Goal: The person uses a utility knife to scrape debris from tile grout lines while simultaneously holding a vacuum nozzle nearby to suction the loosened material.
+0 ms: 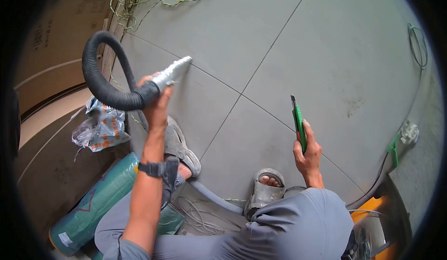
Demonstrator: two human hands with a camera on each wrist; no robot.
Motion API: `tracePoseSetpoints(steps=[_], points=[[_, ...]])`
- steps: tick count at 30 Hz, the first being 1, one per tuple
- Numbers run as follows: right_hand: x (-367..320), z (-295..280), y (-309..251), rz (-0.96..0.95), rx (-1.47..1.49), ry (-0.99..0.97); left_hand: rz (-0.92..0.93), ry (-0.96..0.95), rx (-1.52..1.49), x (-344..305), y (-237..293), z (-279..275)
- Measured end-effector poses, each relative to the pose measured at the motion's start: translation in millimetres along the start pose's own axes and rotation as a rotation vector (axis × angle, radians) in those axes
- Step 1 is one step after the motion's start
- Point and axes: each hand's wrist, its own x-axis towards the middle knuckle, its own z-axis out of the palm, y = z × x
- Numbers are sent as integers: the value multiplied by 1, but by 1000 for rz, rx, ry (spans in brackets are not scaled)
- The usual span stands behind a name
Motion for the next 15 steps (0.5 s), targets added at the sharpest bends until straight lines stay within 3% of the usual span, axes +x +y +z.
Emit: tracePoseSetpoints(steps=[5,9,12,13,15], points=[[0,1,-10,-1,0,-10,-45,54,-69,67,-28,-30],[3,-1,-13,35,-10,-10,-197,-149,-210,86,-24,-56],[8,6,-19,1,-12,-13,-78,-347,-44,75,-11,-54],[12,9,-21,-21,-13,-13,-100,-326,-133,60,-12,-44],[15,14,-27,-6,-7,-24,220,-391,82,41,-4,-33]])
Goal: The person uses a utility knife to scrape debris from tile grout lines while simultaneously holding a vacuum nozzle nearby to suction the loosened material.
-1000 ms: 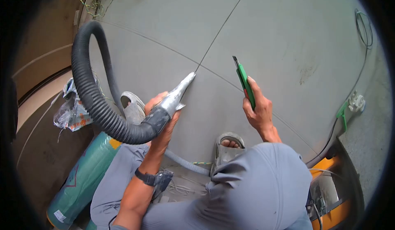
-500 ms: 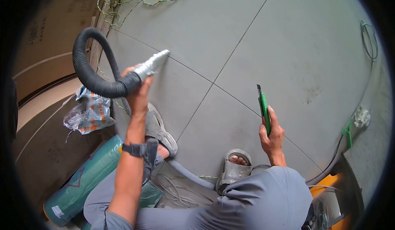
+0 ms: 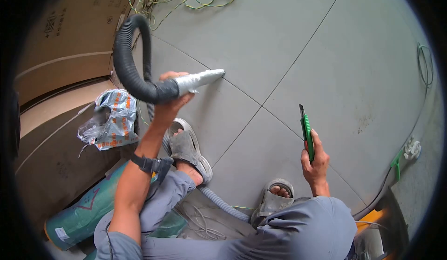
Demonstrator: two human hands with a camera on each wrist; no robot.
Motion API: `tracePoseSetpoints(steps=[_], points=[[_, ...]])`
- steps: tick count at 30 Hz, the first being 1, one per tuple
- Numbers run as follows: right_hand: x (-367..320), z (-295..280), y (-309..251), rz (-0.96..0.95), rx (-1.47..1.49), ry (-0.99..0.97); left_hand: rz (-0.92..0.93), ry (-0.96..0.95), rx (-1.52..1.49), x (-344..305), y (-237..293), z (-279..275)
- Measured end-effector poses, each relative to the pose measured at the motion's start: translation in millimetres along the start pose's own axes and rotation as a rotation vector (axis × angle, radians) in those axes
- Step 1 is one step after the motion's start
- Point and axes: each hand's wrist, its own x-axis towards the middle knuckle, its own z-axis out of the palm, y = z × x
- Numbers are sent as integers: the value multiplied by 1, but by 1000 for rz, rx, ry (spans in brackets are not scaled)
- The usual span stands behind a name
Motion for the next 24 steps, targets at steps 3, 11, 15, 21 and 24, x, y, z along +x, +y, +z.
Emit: tracePoseSetpoints(steps=[3,11,15,21,24], points=[[1,-1,-6,31,8,-14,71,-95,-260,7,-19,-6],[27,-32,-28,-114,-166,-34,-201,-276,-216,97,-73,-126],[68,-70,-70,-344,-304,-123,-238,-354,-174,121,-95,-177],[132,-118,-151,-341,-556,-284,-277,-270,-272,142,-132,-214],[148,-94,-182,-322,-516,-135,-124,-255,-262,153,-170,-223]])
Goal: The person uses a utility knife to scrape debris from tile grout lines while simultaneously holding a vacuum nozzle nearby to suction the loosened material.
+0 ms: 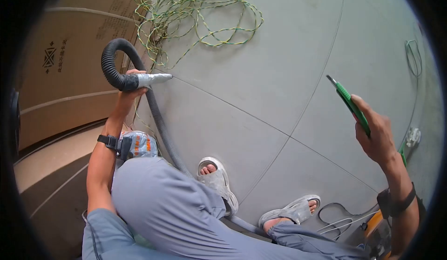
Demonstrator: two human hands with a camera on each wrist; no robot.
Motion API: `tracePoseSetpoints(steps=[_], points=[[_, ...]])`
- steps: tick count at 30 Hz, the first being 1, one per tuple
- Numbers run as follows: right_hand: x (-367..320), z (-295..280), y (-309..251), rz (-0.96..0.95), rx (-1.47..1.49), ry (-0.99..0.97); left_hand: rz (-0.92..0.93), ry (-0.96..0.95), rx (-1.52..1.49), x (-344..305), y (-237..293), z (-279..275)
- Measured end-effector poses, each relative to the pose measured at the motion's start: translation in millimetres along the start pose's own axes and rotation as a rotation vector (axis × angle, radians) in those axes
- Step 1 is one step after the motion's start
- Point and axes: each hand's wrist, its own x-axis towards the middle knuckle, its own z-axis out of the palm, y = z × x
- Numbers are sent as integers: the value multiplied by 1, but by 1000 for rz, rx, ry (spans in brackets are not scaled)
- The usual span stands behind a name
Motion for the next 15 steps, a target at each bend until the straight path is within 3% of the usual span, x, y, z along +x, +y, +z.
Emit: tracePoseSetpoints(steps=[2,4,5,10,15], points=[[15,19,-17,37,28,-7,-38,-10,-27,15,-11,-16],[27,51,-25,-51,71,83,-87,-19,-43,29,-12,-22],[24,62,-37,59,137,6,-123,-16,-105,31,-13,-23],[17,130,-90,124,323,44,-185,-141,-201,28,-28,-15],[12,179,-117,189,361,116,-46,-180,-211,14,-26,34]])
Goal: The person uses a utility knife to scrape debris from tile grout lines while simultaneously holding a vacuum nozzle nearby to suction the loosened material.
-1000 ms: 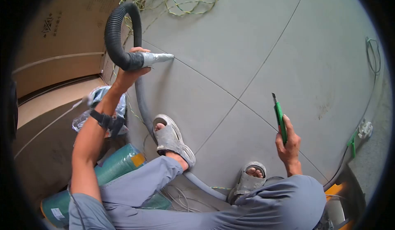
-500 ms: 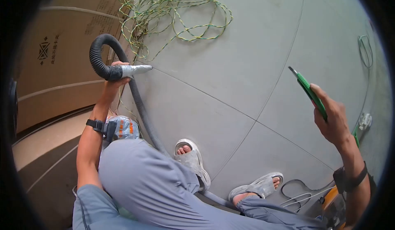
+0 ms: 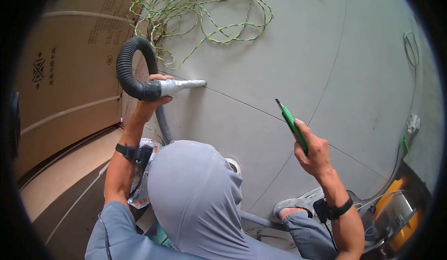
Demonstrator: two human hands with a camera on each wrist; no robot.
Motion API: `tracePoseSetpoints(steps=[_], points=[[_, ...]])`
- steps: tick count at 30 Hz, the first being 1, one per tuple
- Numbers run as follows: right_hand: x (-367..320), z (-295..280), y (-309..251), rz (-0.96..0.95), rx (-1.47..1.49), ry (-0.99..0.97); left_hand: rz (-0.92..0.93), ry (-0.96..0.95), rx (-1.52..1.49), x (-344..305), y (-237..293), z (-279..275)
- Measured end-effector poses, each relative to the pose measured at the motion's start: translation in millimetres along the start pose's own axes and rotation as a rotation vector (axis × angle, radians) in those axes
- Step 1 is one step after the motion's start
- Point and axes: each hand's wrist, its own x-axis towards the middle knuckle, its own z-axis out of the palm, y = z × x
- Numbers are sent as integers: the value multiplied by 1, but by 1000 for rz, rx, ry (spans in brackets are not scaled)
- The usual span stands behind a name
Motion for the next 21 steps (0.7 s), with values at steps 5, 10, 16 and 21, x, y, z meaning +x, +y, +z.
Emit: tracePoseSetpoints(steps=[5,10,16,21], points=[[2,16,-14,34,18,42,108,-69,61,-2,-7,2],[-5,17,-7,100,41,73,51,81,97,-7,-23,-60],[-16,27,-9,140,70,73,-57,161,78,-1,-11,-82],[-14,41,-18,164,99,14,6,58,117,5,8,-23]])
